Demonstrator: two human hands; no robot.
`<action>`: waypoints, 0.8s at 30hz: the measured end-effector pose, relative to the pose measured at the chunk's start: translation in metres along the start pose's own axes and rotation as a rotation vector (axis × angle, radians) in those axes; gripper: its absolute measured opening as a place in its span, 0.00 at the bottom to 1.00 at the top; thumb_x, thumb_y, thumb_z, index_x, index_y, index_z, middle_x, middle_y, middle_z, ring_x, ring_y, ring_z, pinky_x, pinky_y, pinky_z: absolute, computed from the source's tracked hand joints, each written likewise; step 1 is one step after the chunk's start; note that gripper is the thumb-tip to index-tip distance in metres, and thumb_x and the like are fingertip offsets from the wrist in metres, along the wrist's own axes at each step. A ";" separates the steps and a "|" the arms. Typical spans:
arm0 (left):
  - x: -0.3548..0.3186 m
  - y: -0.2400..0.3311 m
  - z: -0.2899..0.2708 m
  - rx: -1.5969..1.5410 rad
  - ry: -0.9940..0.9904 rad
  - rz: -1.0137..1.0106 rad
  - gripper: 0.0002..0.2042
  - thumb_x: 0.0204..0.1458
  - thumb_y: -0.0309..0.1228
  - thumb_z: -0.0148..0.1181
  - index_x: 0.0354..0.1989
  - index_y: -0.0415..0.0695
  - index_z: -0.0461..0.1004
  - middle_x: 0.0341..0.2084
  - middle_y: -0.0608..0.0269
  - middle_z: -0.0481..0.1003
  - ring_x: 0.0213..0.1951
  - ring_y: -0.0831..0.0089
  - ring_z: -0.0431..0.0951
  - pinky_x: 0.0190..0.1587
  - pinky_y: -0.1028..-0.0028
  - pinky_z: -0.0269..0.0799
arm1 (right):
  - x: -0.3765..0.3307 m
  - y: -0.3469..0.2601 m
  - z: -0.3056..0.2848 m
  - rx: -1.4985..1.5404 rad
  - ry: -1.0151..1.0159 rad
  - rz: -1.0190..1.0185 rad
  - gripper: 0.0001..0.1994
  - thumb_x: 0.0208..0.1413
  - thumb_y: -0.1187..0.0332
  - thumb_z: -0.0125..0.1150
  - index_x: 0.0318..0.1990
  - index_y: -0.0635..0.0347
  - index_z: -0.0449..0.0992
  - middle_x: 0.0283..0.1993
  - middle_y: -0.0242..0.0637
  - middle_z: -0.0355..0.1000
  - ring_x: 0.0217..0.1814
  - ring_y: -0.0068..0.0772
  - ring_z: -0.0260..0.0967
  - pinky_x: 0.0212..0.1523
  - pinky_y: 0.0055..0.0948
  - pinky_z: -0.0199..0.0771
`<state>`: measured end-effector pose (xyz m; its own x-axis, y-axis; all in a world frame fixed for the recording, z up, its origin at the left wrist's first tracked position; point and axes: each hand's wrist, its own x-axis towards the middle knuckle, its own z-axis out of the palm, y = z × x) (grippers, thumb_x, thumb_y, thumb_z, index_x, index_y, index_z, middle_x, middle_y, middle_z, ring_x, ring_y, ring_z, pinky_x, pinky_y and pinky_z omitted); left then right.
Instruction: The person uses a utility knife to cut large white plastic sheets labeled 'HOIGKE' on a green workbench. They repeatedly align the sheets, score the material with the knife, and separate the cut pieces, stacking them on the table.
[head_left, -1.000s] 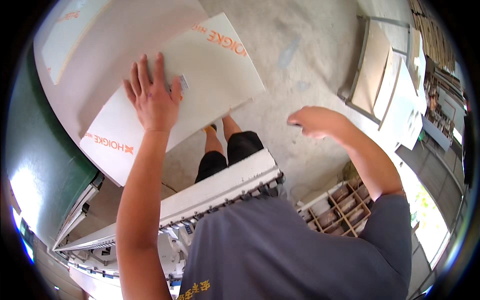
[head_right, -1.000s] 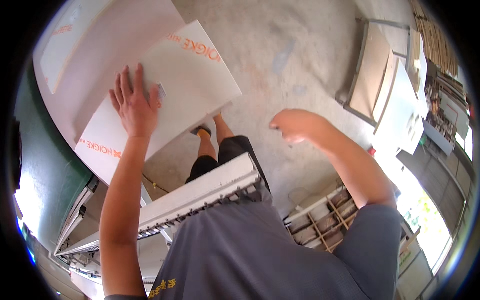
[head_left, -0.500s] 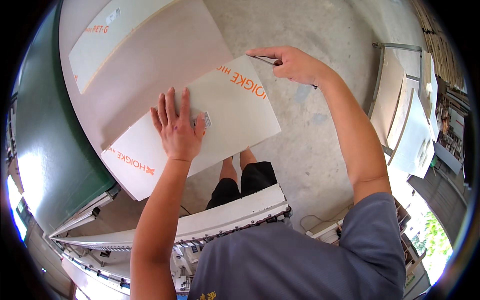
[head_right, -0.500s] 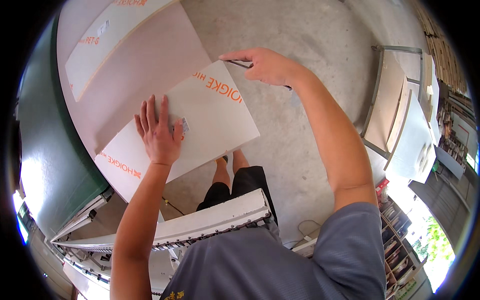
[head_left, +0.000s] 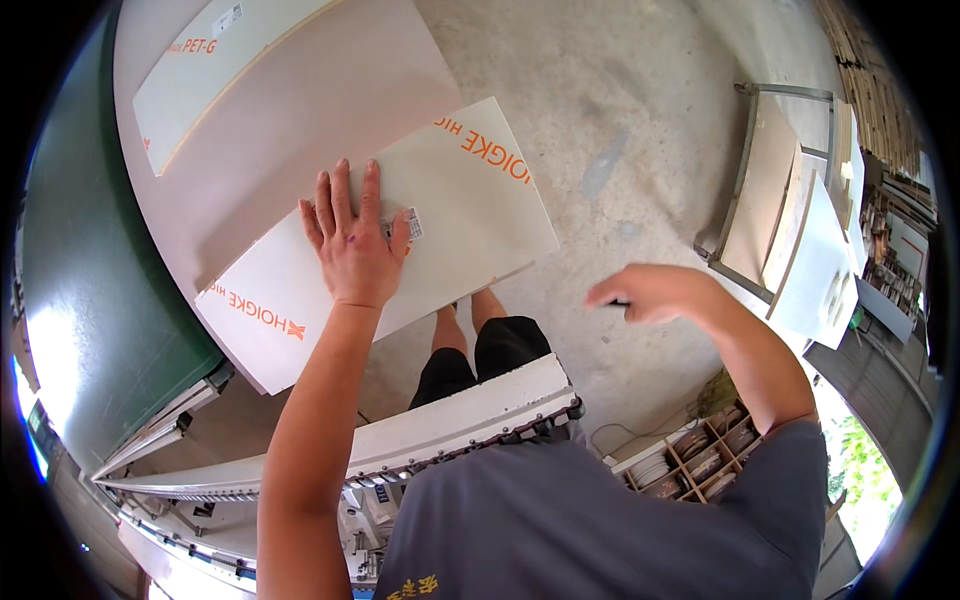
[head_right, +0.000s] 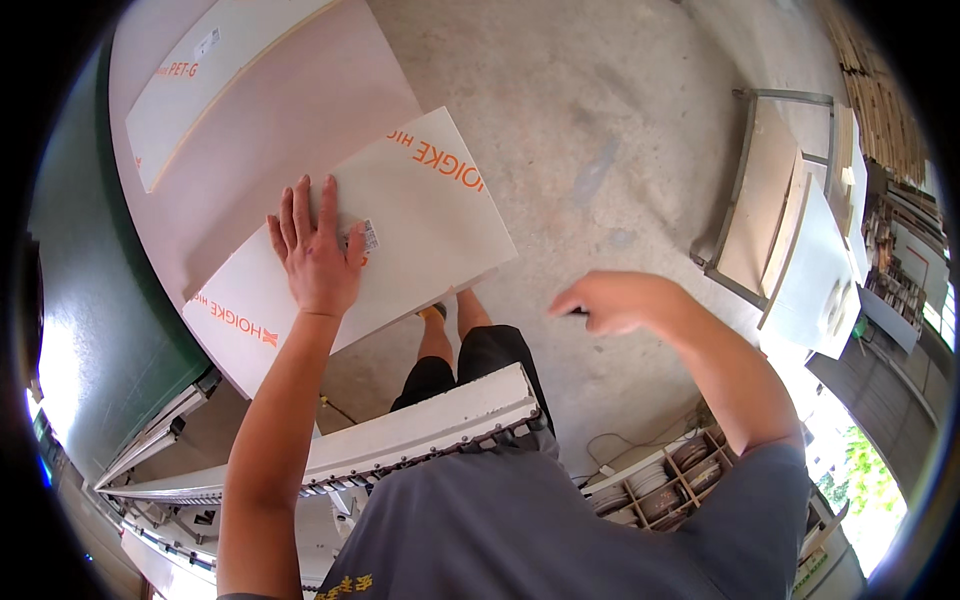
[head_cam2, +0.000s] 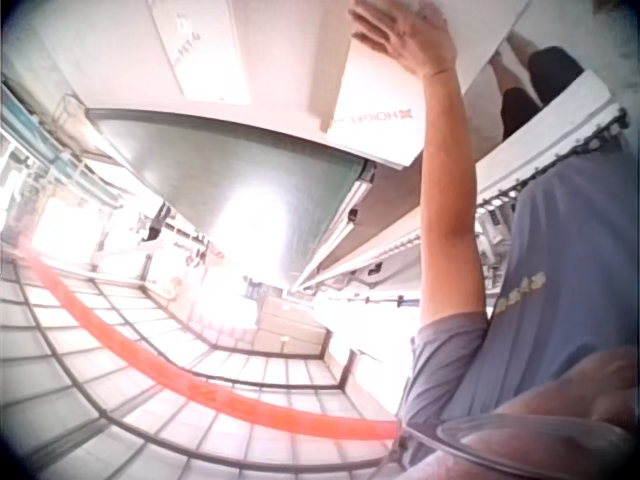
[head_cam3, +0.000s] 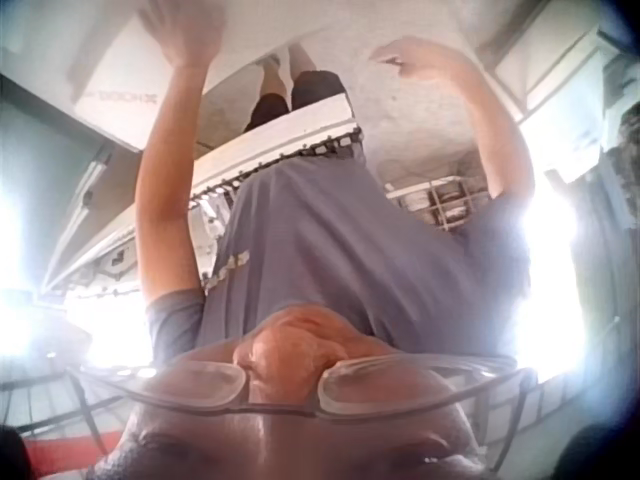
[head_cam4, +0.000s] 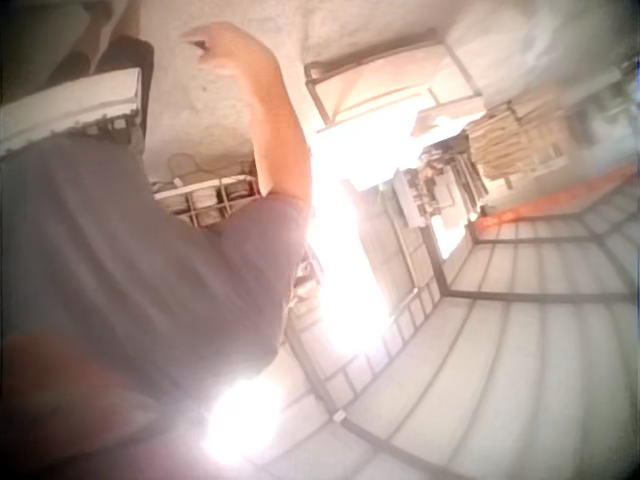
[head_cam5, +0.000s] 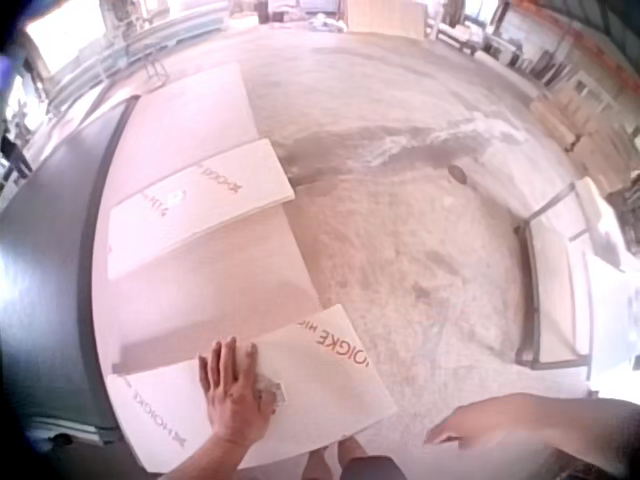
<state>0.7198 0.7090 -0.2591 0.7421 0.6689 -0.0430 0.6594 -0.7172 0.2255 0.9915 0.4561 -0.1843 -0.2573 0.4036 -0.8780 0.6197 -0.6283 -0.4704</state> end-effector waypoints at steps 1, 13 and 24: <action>0.001 0.001 0.000 -0.004 0.005 -0.004 0.33 0.59 0.48 0.58 0.73 0.56 0.60 0.72 0.56 0.55 0.74 0.51 0.51 0.75 0.46 0.39 | 0.002 0.006 -0.008 0.036 0.172 -0.009 0.36 0.45 0.85 0.51 0.66 0.51 0.71 0.64 0.41 0.74 0.62 0.39 0.73 0.60 0.31 0.70; -0.001 -0.002 0.001 0.002 0.006 -0.003 0.33 0.58 0.47 0.58 0.73 0.56 0.60 0.72 0.56 0.56 0.74 0.52 0.51 0.75 0.46 0.39 | 0.068 -0.085 -0.145 0.149 0.605 -0.150 0.34 0.49 0.82 0.48 0.67 0.51 0.70 0.43 0.37 0.75 0.38 0.32 0.69 0.40 0.28 0.71; -0.001 -0.001 0.002 -0.005 0.041 -0.001 0.32 0.58 0.46 0.59 0.72 0.56 0.62 0.72 0.57 0.56 0.74 0.53 0.52 0.75 0.47 0.40 | 0.017 -0.050 -0.029 -0.079 0.160 -0.056 0.32 0.49 0.85 0.52 0.64 0.55 0.71 0.62 0.45 0.73 0.63 0.44 0.72 0.62 0.37 0.70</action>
<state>0.7190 0.7085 -0.2615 0.7358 0.6772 -0.0038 0.6596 -0.7153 0.2306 0.9780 0.5132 -0.1730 -0.1750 0.5411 -0.8225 0.6656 -0.5505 -0.5038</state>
